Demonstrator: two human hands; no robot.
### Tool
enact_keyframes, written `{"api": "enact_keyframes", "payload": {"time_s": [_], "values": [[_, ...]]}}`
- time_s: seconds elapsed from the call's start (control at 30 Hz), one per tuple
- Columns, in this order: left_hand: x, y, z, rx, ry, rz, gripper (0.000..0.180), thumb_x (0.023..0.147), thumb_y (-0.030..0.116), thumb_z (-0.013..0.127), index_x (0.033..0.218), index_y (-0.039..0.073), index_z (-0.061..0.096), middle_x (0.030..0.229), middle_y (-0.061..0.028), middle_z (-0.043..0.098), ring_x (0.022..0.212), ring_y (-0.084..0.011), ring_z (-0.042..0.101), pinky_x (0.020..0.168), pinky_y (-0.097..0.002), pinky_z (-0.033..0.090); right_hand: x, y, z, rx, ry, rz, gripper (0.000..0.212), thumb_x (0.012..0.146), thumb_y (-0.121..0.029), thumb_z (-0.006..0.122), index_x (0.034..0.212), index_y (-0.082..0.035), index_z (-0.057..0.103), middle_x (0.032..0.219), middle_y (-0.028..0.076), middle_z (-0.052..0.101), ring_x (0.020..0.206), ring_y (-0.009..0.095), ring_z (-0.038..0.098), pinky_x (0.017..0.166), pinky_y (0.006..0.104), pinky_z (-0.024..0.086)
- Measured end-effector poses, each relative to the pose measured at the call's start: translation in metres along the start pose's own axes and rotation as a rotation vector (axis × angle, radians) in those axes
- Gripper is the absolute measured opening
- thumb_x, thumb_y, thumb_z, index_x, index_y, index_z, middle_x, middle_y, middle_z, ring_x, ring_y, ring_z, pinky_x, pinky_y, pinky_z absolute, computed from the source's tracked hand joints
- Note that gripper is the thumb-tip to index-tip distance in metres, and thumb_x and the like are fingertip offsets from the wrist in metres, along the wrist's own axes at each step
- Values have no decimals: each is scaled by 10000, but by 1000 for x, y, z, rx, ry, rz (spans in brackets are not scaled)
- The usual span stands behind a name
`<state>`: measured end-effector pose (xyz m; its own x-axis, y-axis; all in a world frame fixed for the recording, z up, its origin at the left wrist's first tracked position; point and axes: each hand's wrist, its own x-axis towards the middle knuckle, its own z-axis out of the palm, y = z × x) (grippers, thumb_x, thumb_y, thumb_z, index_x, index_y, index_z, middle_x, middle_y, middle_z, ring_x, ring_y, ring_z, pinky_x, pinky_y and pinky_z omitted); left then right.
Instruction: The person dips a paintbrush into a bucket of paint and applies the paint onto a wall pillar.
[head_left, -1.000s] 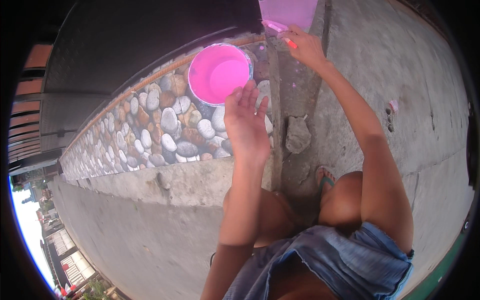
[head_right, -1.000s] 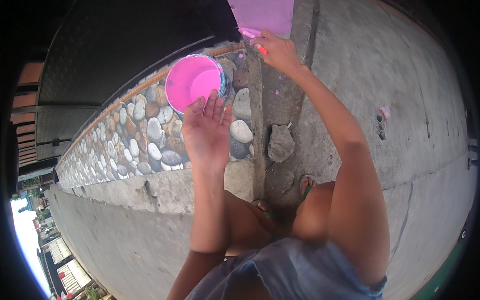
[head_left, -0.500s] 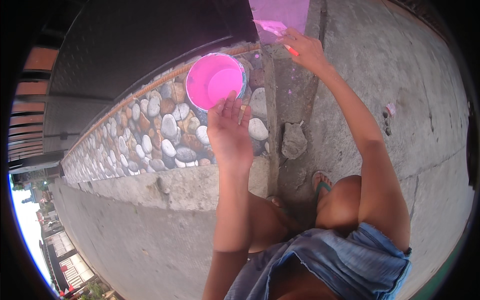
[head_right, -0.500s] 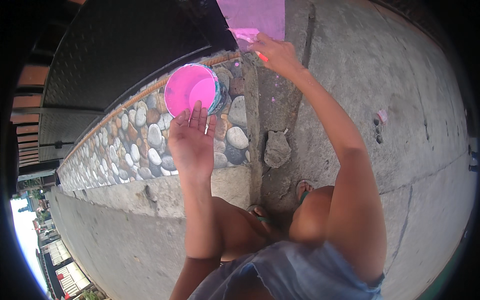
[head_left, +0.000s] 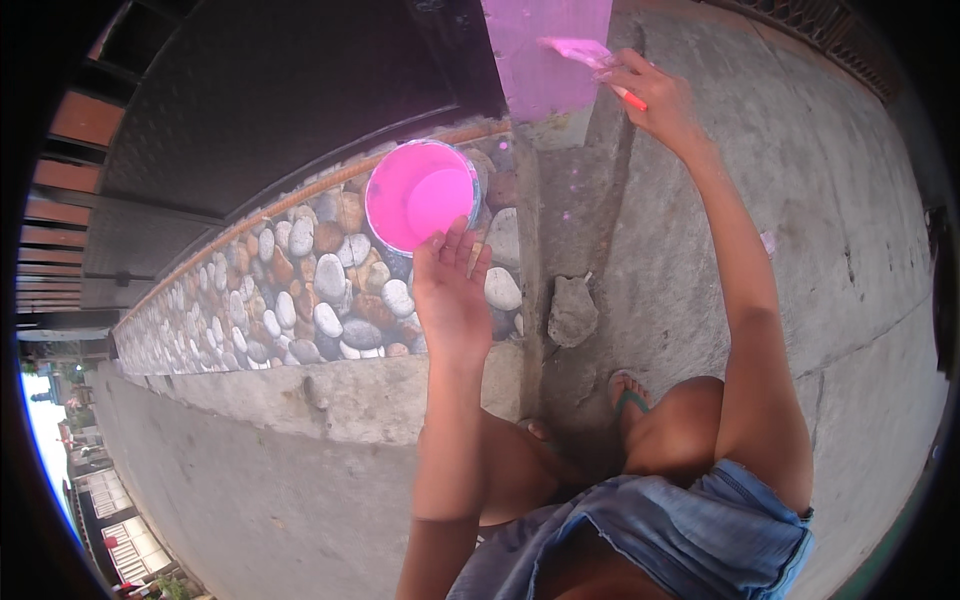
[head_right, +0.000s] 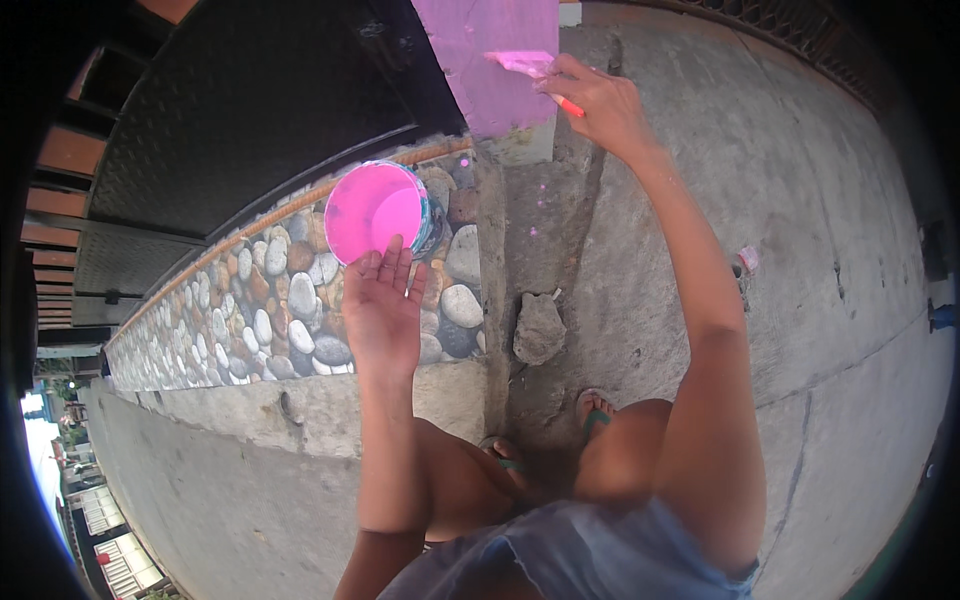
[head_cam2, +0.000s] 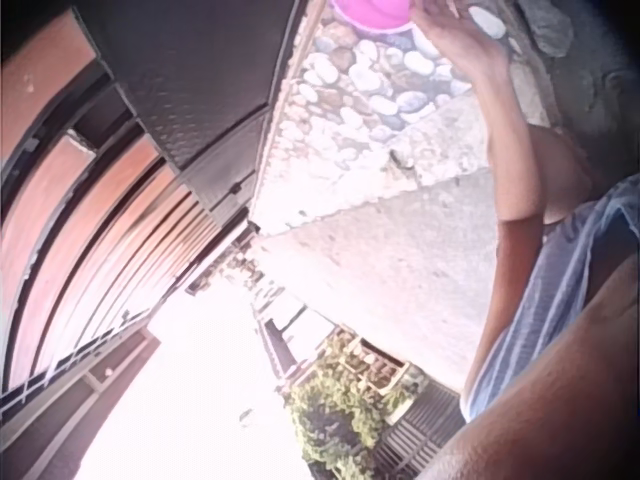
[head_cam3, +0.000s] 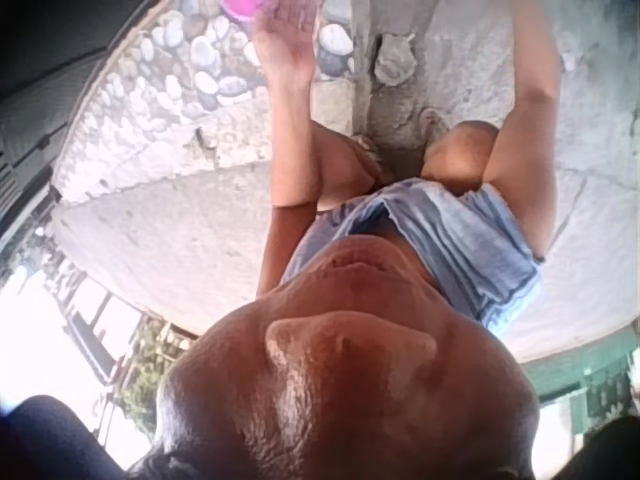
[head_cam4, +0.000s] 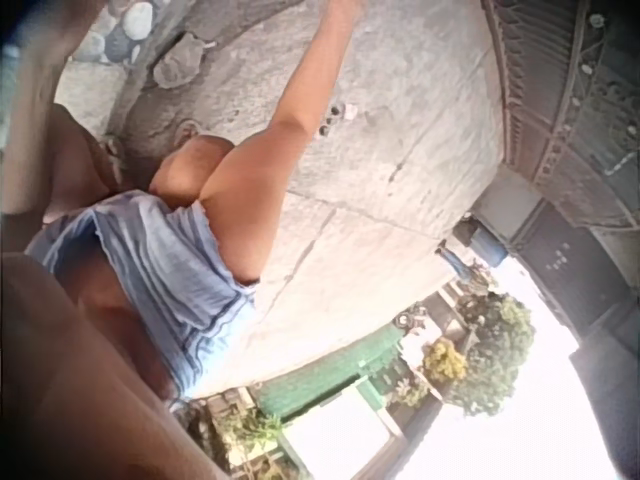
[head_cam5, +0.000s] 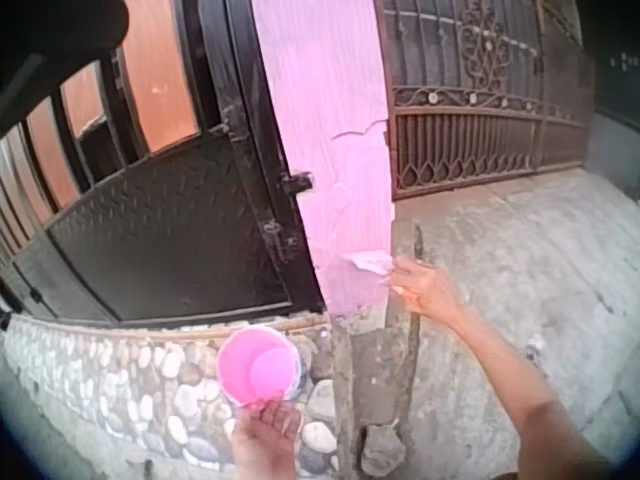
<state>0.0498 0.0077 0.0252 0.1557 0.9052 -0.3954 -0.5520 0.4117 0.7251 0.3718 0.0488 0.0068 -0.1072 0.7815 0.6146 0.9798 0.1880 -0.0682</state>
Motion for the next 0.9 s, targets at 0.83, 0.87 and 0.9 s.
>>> {"api": "enact_keyframes", "payload": {"time_s": [0.83, 0.87, 0.9], "values": [[0, 106, -93, 1013, -404, -105, 498, 963, 518, 353, 1016, 55, 527, 1048, -98, 601, 959, -209, 581, 922, -368, 397, -22, 6, -7, -30, 55, 76, 342, 648, 11, 679, 944, -159, 666, 1006, 10, 568, 837, 228, 631, 658, 365, 523], [-7, 96, -102, 1009, -402, -108, 498, 963, 518, 353, 1016, 55, 527, 1048, -98, 601, 959, -209, 581, 922, -368, 397, -16, 1, -21, -29, 51, 73, 342, 648, 11, 679, 944, -159, 666, 1006, 10, 568, 837, 228, 631, 658, 365, 523], [-16, 84, -109, 1037, -456, -222, 535, 955, 539, 352, 1073, 46, 524, 1113, -126, 589, 1026, -234, 570, 959, -385, 379, -11, -4, -34, -35, 188, 61, 331, 655, 1, 677, 944, -159, 667, 1007, 15, 569, 821, 227, 629, 636, 356, 523]]}}
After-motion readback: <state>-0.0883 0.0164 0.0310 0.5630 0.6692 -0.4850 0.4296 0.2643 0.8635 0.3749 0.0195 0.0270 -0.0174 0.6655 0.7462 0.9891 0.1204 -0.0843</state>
